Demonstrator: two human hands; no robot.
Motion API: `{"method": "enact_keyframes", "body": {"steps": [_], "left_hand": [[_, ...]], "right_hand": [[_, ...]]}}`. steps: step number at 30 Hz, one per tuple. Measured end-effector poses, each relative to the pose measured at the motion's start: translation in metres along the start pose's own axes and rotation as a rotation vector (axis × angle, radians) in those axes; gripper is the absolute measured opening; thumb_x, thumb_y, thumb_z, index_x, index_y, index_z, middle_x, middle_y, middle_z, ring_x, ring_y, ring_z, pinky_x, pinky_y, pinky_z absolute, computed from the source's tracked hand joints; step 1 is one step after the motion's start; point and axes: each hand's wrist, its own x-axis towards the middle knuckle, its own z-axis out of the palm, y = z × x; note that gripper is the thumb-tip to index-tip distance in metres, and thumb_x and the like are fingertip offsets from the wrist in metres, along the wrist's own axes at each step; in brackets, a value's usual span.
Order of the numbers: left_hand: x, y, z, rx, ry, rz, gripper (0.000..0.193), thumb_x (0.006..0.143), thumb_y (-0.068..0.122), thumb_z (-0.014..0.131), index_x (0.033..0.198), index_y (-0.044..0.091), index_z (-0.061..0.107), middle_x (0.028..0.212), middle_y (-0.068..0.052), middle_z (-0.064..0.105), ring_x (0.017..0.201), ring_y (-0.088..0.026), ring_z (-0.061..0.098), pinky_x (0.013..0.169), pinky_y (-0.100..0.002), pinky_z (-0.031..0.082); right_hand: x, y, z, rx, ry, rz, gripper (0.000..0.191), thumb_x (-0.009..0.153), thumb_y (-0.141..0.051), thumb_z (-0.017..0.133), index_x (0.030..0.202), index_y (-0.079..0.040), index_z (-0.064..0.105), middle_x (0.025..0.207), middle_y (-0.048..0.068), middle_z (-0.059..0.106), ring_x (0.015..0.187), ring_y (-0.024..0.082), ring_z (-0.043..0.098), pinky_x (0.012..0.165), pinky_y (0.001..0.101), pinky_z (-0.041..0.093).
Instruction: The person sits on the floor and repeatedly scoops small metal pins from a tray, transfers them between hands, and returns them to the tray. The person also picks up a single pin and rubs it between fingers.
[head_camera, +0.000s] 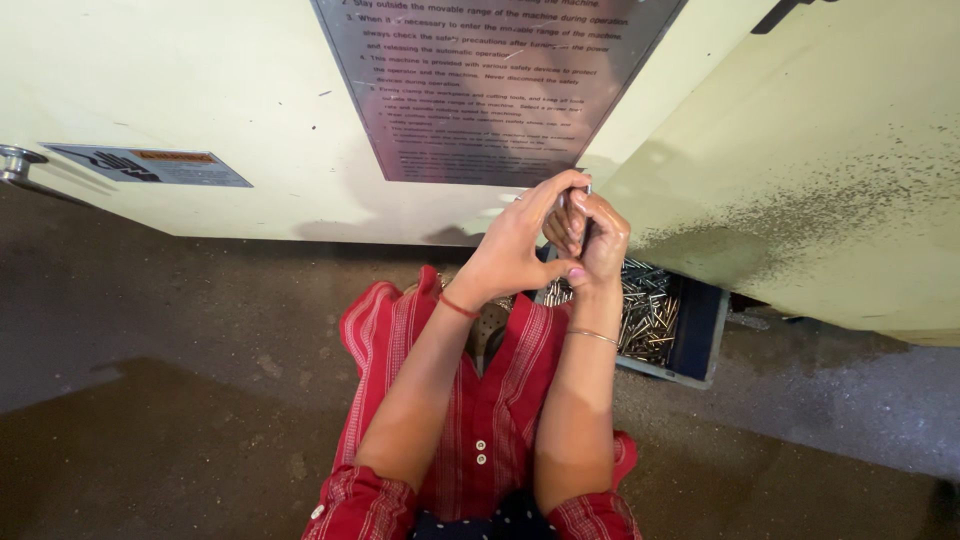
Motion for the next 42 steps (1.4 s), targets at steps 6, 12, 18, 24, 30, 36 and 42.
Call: {"method": "enact_keyframes", "body": {"steps": [6, 12, 18, 24, 30, 36, 42], "left_hand": [[-0.001, -0.002, 0.004, -0.020, 0.017, -0.013, 0.095, 0.065, 0.009, 0.091, 0.147, 0.008, 0.043, 0.141, -0.013, 0.059, 0.130, -0.037, 0.058, 0.109, -0.041, 0.049], [-0.001, 0.001, 0.004, -0.030, 0.019, -0.055, 0.096, 0.066, 0.009, 0.091, 0.149, 0.012, 0.043, 0.135, -0.013, 0.063, 0.124, -0.038, 0.063, 0.103, -0.041, 0.053], [-0.001, 0.003, 0.003, 0.008, 0.026, -0.062, 0.098, 0.065, 0.012, 0.092, 0.149, 0.014, 0.043, 0.135, -0.014, 0.064, 0.122, -0.039, 0.064, 0.099, -0.042, 0.055], [-0.001, 0.003, 0.006, 0.021, 0.030, -0.061, 0.099, 0.064, 0.014, 0.093, 0.149, 0.015, 0.042, 0.137, -0.013, 0.063, 0.124, -0.039, 0.063, 0.099, -0.042, 0.055], [-0.001, 0.002, 0.008, 0.005, 0.023, -0.062, 0.098, 0.064, 0.013, 0.093, 0.148, 0.014, 0.044, 0.138, -0.013, 0.063, 0.125, -0.038, 0.063, 0.101, -0.042, 0.055], [-0.001, 0.000, 0.007, 0.005, 0.023, -0.026, 0.097, 0.066, 0.014, 0.093, 0.149, 0.012, 0.043, 0.141, -0.014, 0.061, 0.127, -0.039, 0.062, 0.104, -0.042, 0.054], [-0.001, -0.001, 0.008, 0.010, 0.018, -0.024, 0.097, 0.066, 0.017, 0.093, 0.149, 0.012, 0.044, 0.142, -0.014, 0.061, 0.127, -0.039, 0.062, 0.104, -0.043, 0.054]], "right_hand": [[0.001, 0.001, -0.003, -0.048, 0.019, -0.023, 0.037, 0.098, -0.021, 0.060, 0.065, -0.011, 0.046, 0.055, 0.000, 0.042, 0.042, 0.009, 0.032, 0.042, 0.0243, 0.026], [0.001, 0.002, -0.006, -0.065, 0.090, -0.015, 0.037, 0.098, -0.021, 0.059, 0.065, -0.010, 0.046, 0.057, 0.000, 0.043, 0.043, 0.009, 0.033, 0.043, 0.0246, 0.027], [0.002, 0.002, -0.007, -0.070, 0.075, -0.018, 0.037, 0.099, -0.020, 0.059, 0.066, -0.009, 0.047, 0.059, 0.001, 0.044, 0.045, 0.010, 0.034, 0.044, 0.0247, 0.026], [0.002, 0.002, -0.010, -0.048, 0.047, -0.032, 0.035, 0.100, -0.020, 0.059, 0.068, -0.009, 0.048, 0.060, 0.002, 0.045, 0.047, 0.011, 0.035, 0.048, 0.0258, 0.027], [0.001, 0.001, -0.010, -0.065, 0.081, -0.032, 0.035, 0.099, -0.021, 0.059, 0.067, -0.009, 0.049, 0.059, 0.001, 0.045, 0.045, 0.010, 0.035, 0.044, 0.0247, 0.026], [0.000, 0.002, -0.010, -0.110, 0.157, -0.047, 0.035, 0.098, -0.020, 0.060, 0.067, -0.008, 0.049, 0.058, 0.002, 0.046, 0.045, 0.010, 0.036, 0.043, 0.0240, 0.027], [0.001, 0.003, -0.012, -0.057, 0.112, -0.032, 0.035, 0.098, -0.021, 0.060, 0.067, -0.008, 0.049, 0.057, 0.002, 0.044, 0.043, 0.010, 0.035, 0.043, 0.0242, 0.027]]}}
